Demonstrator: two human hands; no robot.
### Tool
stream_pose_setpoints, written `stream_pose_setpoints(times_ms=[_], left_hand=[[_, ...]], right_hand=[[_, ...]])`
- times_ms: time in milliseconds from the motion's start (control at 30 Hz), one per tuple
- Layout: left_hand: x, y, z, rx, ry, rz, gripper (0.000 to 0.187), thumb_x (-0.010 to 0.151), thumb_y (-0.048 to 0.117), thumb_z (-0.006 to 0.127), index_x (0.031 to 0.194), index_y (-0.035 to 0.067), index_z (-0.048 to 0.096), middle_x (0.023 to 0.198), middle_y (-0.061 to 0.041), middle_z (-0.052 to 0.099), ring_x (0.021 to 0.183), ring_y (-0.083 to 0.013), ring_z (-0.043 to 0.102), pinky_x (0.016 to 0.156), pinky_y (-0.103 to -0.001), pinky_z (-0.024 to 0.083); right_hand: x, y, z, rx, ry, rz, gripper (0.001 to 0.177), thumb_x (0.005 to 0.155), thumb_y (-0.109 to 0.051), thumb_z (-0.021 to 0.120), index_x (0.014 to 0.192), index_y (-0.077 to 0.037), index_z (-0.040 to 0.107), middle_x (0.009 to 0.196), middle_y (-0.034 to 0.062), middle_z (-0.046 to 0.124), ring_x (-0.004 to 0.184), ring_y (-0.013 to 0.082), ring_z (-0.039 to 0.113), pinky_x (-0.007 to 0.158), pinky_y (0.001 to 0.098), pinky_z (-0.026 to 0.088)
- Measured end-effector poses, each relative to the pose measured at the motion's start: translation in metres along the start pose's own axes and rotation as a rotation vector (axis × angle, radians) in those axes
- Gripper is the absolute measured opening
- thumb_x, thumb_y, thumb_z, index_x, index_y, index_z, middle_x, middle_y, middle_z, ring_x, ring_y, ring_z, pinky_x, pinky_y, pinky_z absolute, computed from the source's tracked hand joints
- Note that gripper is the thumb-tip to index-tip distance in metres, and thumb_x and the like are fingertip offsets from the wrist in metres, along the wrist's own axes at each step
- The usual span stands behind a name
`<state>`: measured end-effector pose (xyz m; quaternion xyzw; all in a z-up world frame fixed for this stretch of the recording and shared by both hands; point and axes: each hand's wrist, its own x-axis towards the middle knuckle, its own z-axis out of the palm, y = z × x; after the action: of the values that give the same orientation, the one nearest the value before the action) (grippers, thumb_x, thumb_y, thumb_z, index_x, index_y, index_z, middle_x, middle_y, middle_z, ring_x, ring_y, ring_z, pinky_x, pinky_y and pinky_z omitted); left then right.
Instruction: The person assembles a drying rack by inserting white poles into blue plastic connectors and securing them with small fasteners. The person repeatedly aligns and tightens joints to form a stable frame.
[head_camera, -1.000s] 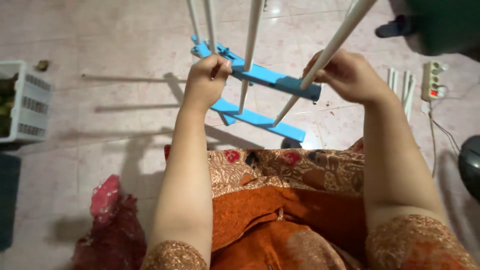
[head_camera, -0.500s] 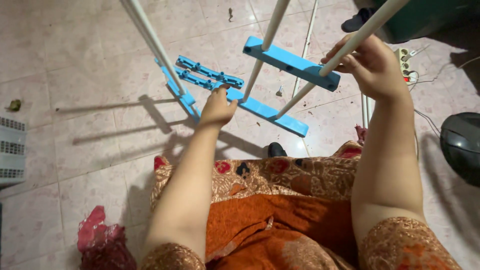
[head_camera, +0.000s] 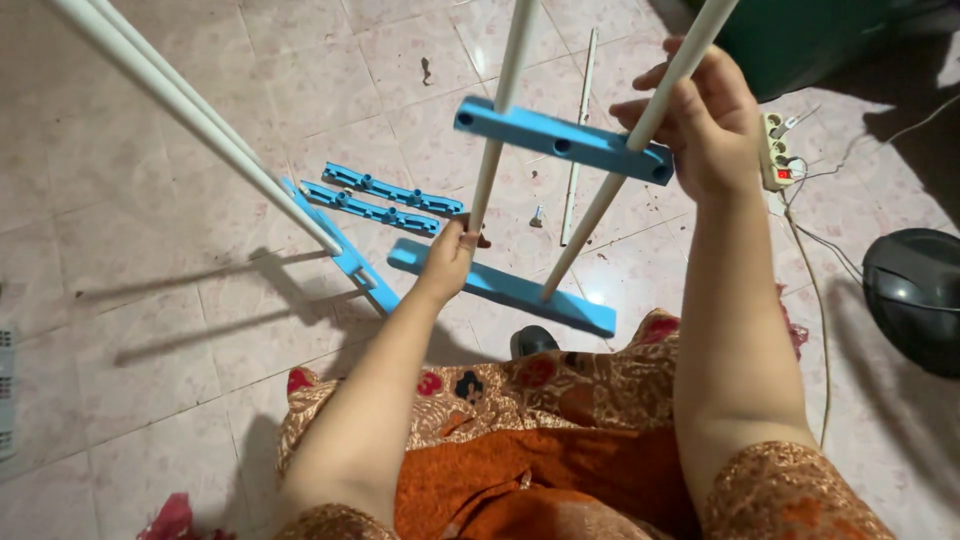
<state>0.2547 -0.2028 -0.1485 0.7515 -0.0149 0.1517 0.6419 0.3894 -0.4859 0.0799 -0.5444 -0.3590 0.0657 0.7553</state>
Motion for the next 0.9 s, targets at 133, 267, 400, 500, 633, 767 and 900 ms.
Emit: stream_pose_setpoints(times_ms=[133,267,400,500,633,767,900], left_hand=[[0.011,-0.004,-0.006,0.061,0.139,0.032,0.025,0.111,0.021,0.046,0.120,0.000,0.056,0.098,-0.010,0.065,0.092,-0.0185,0.075,0.084,-0.033,0.055],[0.017,0.002,-0.014,0.054,0.174,0.053,0.026,0.112,0.019,0.045,0.125,0.000,0.056,0.105,-0.011,0.066,0.092,-0.0198,0.073,0.087,-0.034,0.054],[0.020,0.005,-0.012,0.058,0.194,0.095,0.026,0.111,0.018,0.045,0.126,0.000,0.056,0.108,-0.012,0.067,0.094,-0.0193,0.073,0.086,-0.033,0.056],[0.025,0.003,0.001,0.045,0.219,0.104,0.026,0.111,0.018,0.045,0.126,0.000,0.056,0.108,-0.012,0.068,0.095,-0.0205,0.074,0.088,-0.033,0.056],[0.039,0.012,0.029,0.050,0.225,0.147,0.023,0.110,0.015,0.049,0.126,0.001,0.058,0.110,-0.013,0.070,0.098,-0.0234,0.072,0.092,-0.034,0.056],[0.033,0.045,0.047,-0.105,0.103,0.146,0.038,0.104,0.019,0.052,0.137,0.000,0.051,0.117,-0.016,0.067,0.106,-0.0267,0.067,0.093,-0.038,0.053],[0.030,0.083,0.021,0.749,-0.065,0.158,0.055,0.089,0.038,0.072,0.132,0.005,0.061,0.103,-0.016,0.072,0.098,-0.0347,0.069,0.092,-0.052,0.050]], right_hand=[[0.009,0.035,-0.003,-0.031,0.071,-0.100,0.045,0.116,-0.033,0.051,0.153,-0.010,0.044,0.134,0.0106,0.062,0.128,0.0297,0.067,0.108,0.0452,0.058],[0.007,0.074,-0.016,0.033,0.250,-0.135,0.045,0.113,-0.042,0.041,0.144,-0.011,0.049,0.132,0.0076,0.061,0.128,0.0238,0.061,0.108,0.0426,0.052],[0.001,0.104,-0.016,-0.322,0.924,-0.175,0.023,0.110,-0.025,0.049,0.126,-0.009,0.054,0.118,0.0026,0.054,0.107,0.0142,0.053,0.090,0.0366,0.045],[-0.015,0.113,0.009,-0.473,0.601,-0.543,0.016,0.107,-0.008,0.058,0.117,-0.015,0.048,0.106,0.0004,0.044,0.094,0.0124,0.047,0.081,0.0335,0.042],[-0.029,0.134,0.088,-0.518,0.235,-0.036,0.034,0.095,-0.013,0.074,0.116,-0.006,0.049,0.105,0.0053,0.055,0.095,0.0155,0.058,0.082,0.0303,0.051],[-0.016,0.144,0.127,-0.199,0.247,0.234,0.020,0.099,-0.016,0.066,0.107,-0.005,0.051,0.091,0.0088,0.064,0.083,0.0147,0.064,0.070,0.0299,0.052],[-0.012,0.139,0.123,-0.092,0.346,0.238,0.016,0.103,-0.014,0.059,0.097,-0.004,0.048,0.071,0.0060,0.058,0.056,0.0138,0.054,0.050,0.0292,0.044]])
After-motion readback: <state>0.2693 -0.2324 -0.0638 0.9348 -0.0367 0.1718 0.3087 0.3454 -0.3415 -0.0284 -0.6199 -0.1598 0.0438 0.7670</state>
